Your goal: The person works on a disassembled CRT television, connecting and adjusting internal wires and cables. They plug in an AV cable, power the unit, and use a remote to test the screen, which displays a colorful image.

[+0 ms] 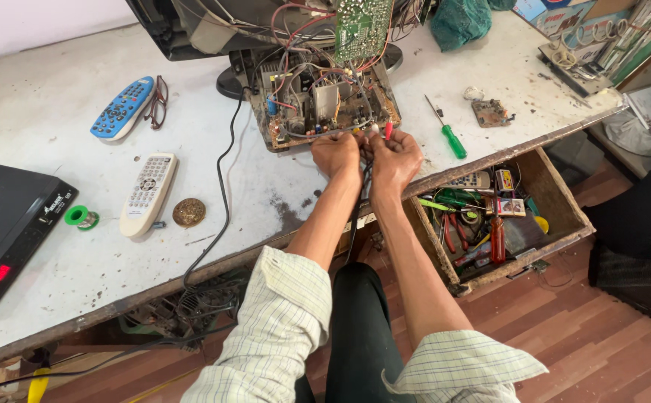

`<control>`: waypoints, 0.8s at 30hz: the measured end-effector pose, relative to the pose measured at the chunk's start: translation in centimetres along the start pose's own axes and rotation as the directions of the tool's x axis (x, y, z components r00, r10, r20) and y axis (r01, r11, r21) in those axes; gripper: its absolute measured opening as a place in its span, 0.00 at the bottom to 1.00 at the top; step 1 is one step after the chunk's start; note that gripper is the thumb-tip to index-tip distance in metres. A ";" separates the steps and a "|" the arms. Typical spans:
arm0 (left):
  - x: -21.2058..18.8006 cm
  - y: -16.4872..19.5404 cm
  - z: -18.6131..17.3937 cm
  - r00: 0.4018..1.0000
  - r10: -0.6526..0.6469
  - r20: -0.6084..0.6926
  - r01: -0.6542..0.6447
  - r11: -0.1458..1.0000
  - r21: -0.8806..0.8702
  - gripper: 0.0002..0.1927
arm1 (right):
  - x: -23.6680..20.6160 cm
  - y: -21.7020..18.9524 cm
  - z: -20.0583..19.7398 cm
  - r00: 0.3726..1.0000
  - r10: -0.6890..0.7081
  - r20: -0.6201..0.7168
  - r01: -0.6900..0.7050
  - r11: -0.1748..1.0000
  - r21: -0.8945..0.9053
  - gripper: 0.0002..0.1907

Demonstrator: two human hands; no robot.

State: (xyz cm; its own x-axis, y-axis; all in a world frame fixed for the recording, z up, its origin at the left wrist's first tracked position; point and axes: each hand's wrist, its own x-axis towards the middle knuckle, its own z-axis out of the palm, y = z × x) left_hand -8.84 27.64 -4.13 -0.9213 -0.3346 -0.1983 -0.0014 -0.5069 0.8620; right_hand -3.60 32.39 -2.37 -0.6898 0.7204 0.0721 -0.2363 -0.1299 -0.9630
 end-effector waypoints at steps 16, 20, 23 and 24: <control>-0.6 1.0 -2.8 0.974 0.176 0.144 -0.212 0.929 0.304 0.12 | -0.6 -0.2 0.2 0.992 -0.130 -0.004 0.123 0.946 -0.300 0.07; -0.6 1.3 -2.9 0.978 0.122 0.167 -0.167 0.942 0.292 0.11 | -0.1 0.1 0.5 0.994 -0.105 0.007 0.101 0.935 -0.340 0.07; -0.5 1.2 -3.0 0.976 0.124 0.178 -0.173 0.941 0.292 0.11 | 0.3 0.2 0.8 0.994 -0.106 0.011 0.101 0.913 -0.395 0.07; -0.5 1.2 -3.0 0.975 0.134 0.178 -0.182 0.939 0.293 0.11 | 0.4 0.3 1.0 0.994 -0.109 0.017 0.106 0.913 -0.394 0.07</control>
State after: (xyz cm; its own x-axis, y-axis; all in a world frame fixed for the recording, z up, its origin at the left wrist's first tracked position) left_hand -7.25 24.82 -4.40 -0.9677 -0.2522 0.0052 0.0527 -0.1818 0.9819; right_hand -4.62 32.01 -2.34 -0.6713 0.7189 0.1806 -0.0197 0.2262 -0.9739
